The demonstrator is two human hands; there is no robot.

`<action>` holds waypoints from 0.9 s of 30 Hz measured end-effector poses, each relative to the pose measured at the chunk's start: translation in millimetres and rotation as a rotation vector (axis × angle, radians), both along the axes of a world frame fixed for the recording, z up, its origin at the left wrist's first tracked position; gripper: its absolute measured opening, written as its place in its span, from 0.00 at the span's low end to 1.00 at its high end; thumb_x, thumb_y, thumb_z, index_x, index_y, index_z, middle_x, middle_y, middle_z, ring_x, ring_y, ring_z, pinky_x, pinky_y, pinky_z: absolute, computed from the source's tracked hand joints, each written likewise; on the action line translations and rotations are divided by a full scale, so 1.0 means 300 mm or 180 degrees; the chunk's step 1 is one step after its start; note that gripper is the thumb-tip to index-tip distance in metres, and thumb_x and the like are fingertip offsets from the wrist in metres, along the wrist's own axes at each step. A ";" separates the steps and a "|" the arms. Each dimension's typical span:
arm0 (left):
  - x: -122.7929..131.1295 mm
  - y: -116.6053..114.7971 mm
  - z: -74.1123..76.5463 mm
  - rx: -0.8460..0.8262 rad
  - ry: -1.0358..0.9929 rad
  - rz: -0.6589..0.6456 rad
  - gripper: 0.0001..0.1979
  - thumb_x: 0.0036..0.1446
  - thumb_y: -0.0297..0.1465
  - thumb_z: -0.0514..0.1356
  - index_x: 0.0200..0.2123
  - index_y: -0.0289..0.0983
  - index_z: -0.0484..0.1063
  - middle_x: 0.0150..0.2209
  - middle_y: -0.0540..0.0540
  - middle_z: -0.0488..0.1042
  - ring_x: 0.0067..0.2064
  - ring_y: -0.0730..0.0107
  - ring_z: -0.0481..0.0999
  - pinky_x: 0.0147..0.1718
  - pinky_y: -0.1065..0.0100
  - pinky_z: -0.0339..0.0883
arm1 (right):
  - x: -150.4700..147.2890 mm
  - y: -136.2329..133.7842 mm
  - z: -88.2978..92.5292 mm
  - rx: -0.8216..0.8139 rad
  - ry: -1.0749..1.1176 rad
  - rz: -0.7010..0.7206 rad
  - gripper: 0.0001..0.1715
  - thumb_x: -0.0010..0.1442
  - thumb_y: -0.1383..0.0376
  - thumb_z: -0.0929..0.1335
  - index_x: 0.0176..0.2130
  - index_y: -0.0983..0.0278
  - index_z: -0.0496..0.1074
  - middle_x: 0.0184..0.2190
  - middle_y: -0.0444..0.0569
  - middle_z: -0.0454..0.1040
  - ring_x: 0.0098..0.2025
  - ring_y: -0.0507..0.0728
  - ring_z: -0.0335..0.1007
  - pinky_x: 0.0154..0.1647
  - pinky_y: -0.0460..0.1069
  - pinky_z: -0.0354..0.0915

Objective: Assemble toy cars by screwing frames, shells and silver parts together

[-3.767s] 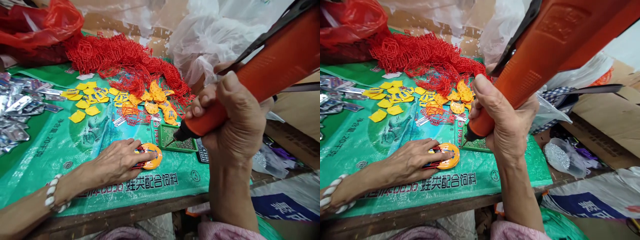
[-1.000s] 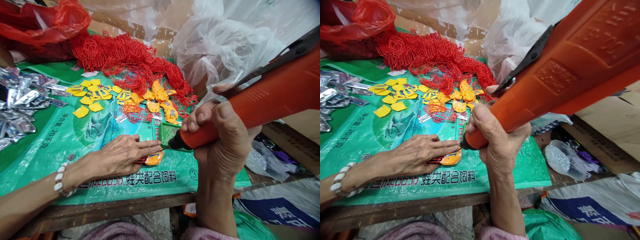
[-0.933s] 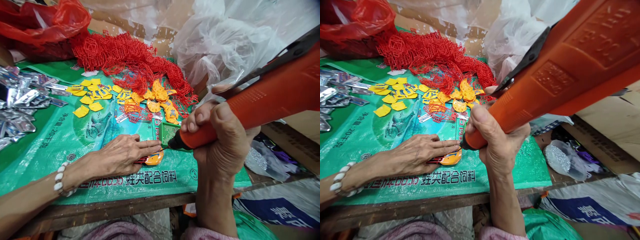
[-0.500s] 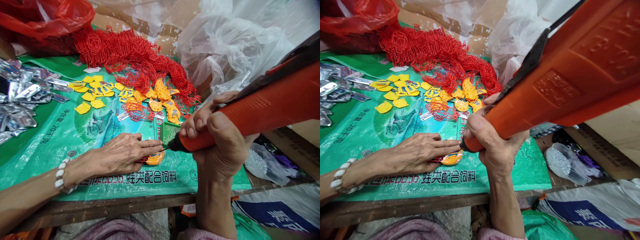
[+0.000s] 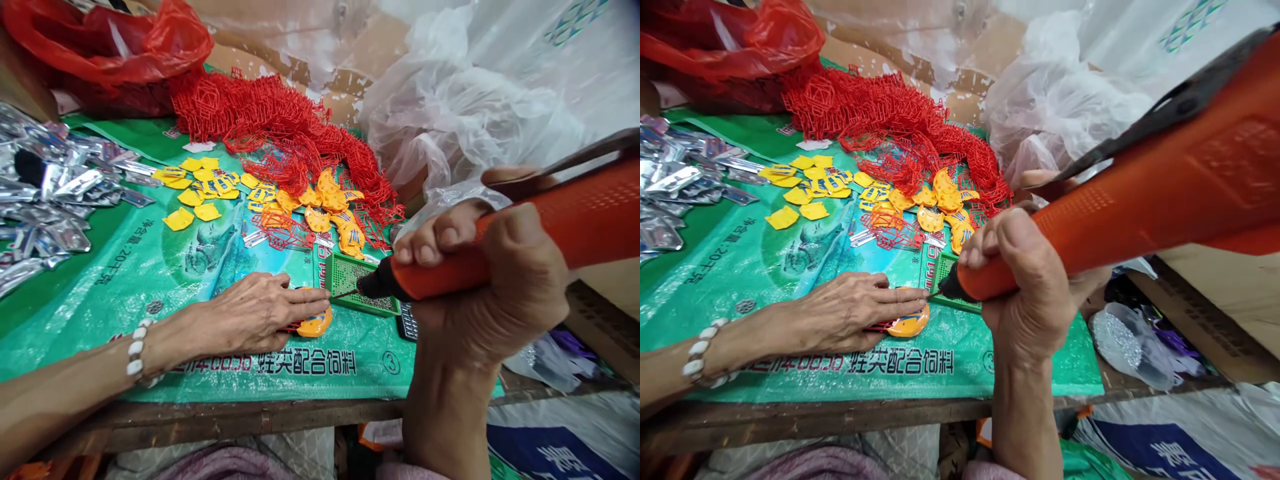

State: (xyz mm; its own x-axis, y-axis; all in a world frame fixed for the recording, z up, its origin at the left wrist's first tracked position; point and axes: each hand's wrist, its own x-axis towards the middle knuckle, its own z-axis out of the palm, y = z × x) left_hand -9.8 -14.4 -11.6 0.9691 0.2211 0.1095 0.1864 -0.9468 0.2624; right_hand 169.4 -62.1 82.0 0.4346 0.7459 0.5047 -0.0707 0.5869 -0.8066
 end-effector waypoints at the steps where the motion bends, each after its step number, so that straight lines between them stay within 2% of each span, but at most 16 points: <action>1: 0.000 -0.001 0.001 0.0001 0.0016 -0.0031 0.28 0.62 0.32 0.55 0.65 0.47 0.57 0.65 0.47 0.62 0.47 0.63 0.74 0.50 0.61 0.65 | -0.001 0.003 0.001 0.0063 -0.0002 0.0028 0.09 0.45 0.65 0.76 0.24 0.61 0.73 0.17 0.37 0.65 0.16 0.47 0.61 0.17 0.45 0.63; 4: 0.000 -0.004 0.009 0.0001 0.0079 -0.0017 0.28 0.62 0.30 0.56 0.65 0.46 0.57 0.66 0.47 0.62 0.48 0.62 0.73 0.49 0.62 0.65 | -0.005 0.010 -0.018 0.0048 -0.0002 0.0050 0.14 0.46 0.65 0.75 0.19 0.62 0.68 0.18 0.38 0.66 0.16 0.47 0.62 0.17 0.46 0.62; 9: 0.001 -0.005 0.021 -0.0035 0.0057 -0.0049 0.27 0.62 0.30 0.56 0.64 0.47 0.58 0.65 0.48 0.63 0.49 0.63 0.74 0.50 0.62 0.65 | -0.008 0.012 -0.051 -0.0037 -0.0080 -0.0016 0.07 0.48 0.66 0.74 0.24 0.59 0.72 0.19 0.38 0.66 0.16 0.48 0.63 0.16 0.47 0.61; 14: -0.001 -0.005 0.006 -0.0064 0.0070 -0.0031 0.28 0.62 0.30 0.56 0.64 0.47 0.57 0.65 0.48 0.63 0.49 0.63 0.74 0.52 0.61 0.63 | -0.009 0.010 -0.043 -0.0197 -0.0088 0.0037 0.16 0.47 0.62 0.76 0.18 0.62 0.68 0.20 0.38 0.65 0.17 0.47 0.64 0.17 0.47 0.62; 27: 0.012 0.002 0.002 0.0005 0.0148 -0.0061 0.29 0.59 0.28 0.57 0.63 0.45 0.59 0.65 0.48 0.63 0.47 0.61 0.74 0.45 0.62 0.66 | -0.023 0.013 -0.038 -0.0298 -0.0059 -0.0051 0.17 0.43 0.63 0.76 0.16 0.60 0.65 0.18 0.37 0.64 0.16 0.47 0.61 0.16 0.47 0.61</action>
State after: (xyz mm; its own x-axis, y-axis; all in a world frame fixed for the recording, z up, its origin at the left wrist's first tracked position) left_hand -6.3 -13.9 -11.1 0.9772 0.2022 0.0646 0.1800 -0.9508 0.2523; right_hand 162.6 -58.2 70.7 0.4381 0.7832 0.4412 -0.0464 0.5099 -0.8590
